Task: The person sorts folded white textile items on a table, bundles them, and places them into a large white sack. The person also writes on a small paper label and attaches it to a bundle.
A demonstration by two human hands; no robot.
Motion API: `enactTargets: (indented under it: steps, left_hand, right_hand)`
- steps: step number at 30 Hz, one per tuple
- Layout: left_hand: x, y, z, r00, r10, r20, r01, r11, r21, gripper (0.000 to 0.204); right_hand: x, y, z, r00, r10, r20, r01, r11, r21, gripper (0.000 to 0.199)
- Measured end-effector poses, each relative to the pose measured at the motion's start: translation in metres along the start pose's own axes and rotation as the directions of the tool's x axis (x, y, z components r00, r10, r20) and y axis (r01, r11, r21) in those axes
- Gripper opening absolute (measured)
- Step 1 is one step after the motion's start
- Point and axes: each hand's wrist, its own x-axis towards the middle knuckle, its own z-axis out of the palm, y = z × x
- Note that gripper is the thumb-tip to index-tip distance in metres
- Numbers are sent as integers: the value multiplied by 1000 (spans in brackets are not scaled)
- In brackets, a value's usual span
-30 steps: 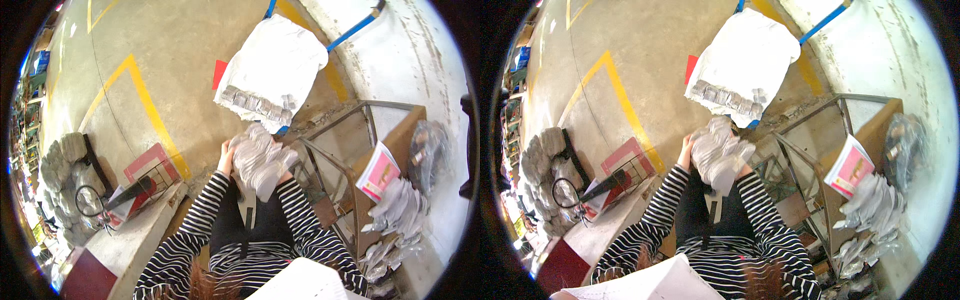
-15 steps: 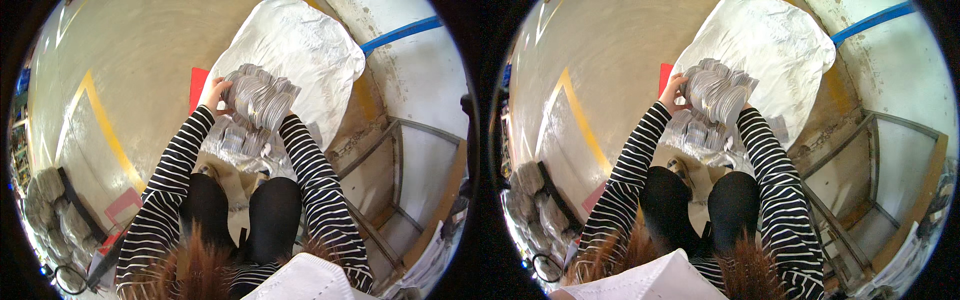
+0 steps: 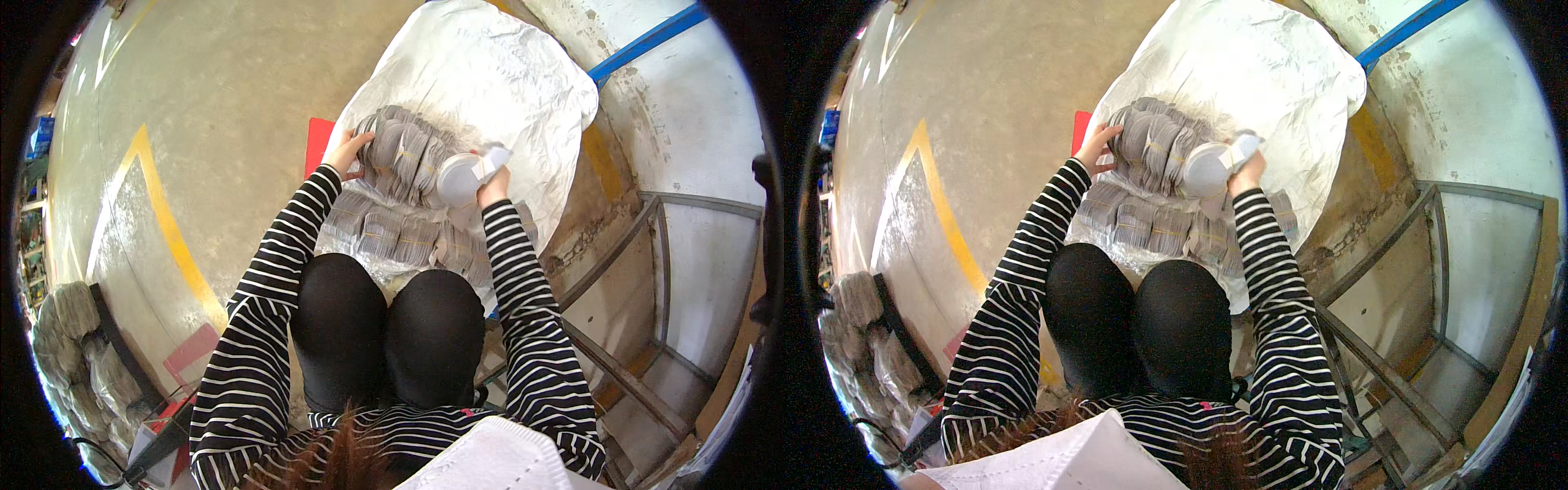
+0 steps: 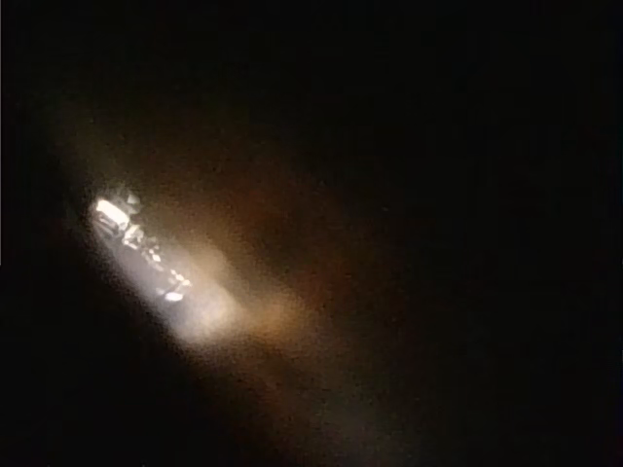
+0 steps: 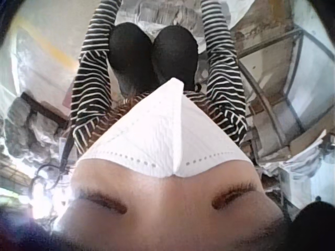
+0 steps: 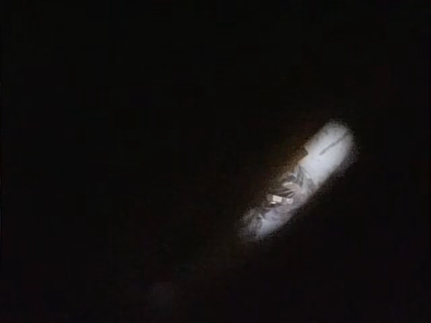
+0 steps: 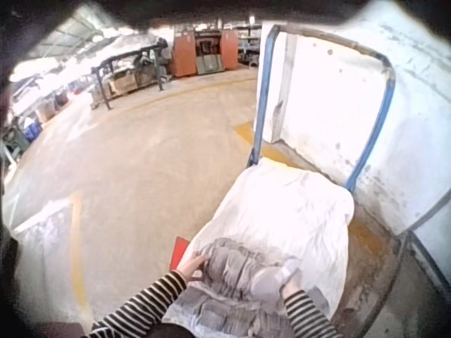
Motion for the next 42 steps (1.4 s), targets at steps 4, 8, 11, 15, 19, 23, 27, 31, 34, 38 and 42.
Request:
enactTargets:
  steps: [4,8,11,15,19,23,27,31,34,38,42]
  left_hand:
    - [-1,-3,2,996,91,-17,-90,994,53,96]
    - [-1,-1,4,991,132,31,-136,956,262,102]
    - [-4,3,14,986,130,100,-156,933,323,112]
    - [-3,-4,4,984,170,48,-177,943,283,106]
    - [0,-6,3,978,170,119,-194,953,231,103]
    - [-7,5,2,976,157,153,-183,968,174,102]
    - [-9,-6,8,978,142,150,-164,975,147,101]
    - [5,-21,-10,949,279,148,-314,873,374,99]
    - [-1,-20,-5,925,370,83,-372,841,393,102]
    - [9,-28,-12,946,320,57,-321,895,311,98]
    - [24,-41,-13,948,311,66,-318,919,233,95]
  right_hand:
    - [-41,-13,-4,948,-189,-255,183,982,-49,56]
    - [-95,2,8,816,-577,31,524,715,-463,81]
    - [-104,12,6,755,-559,343,450,61,-891,94]
    - [-112,6,38,774,-535,339,278,-194,-941,93]
    - [-102,-5,29,757,-541,368,341,-154,-927,79]
    - [-97,-12,3,663,-707,244,665,408,-625,64]
    - [-95,24,0,837,-489,244,517,563,-645,63]
    - [-128,29,41,933,-249,258,359,624,-694,71]
    - [-125,21,43,756,-532,382,609,357,-708,70]
    - [-131,11,55,621,-596,509,702,135,-699,68]
    - [-114,7,69,474,-518,712,718,-241,-653,54]
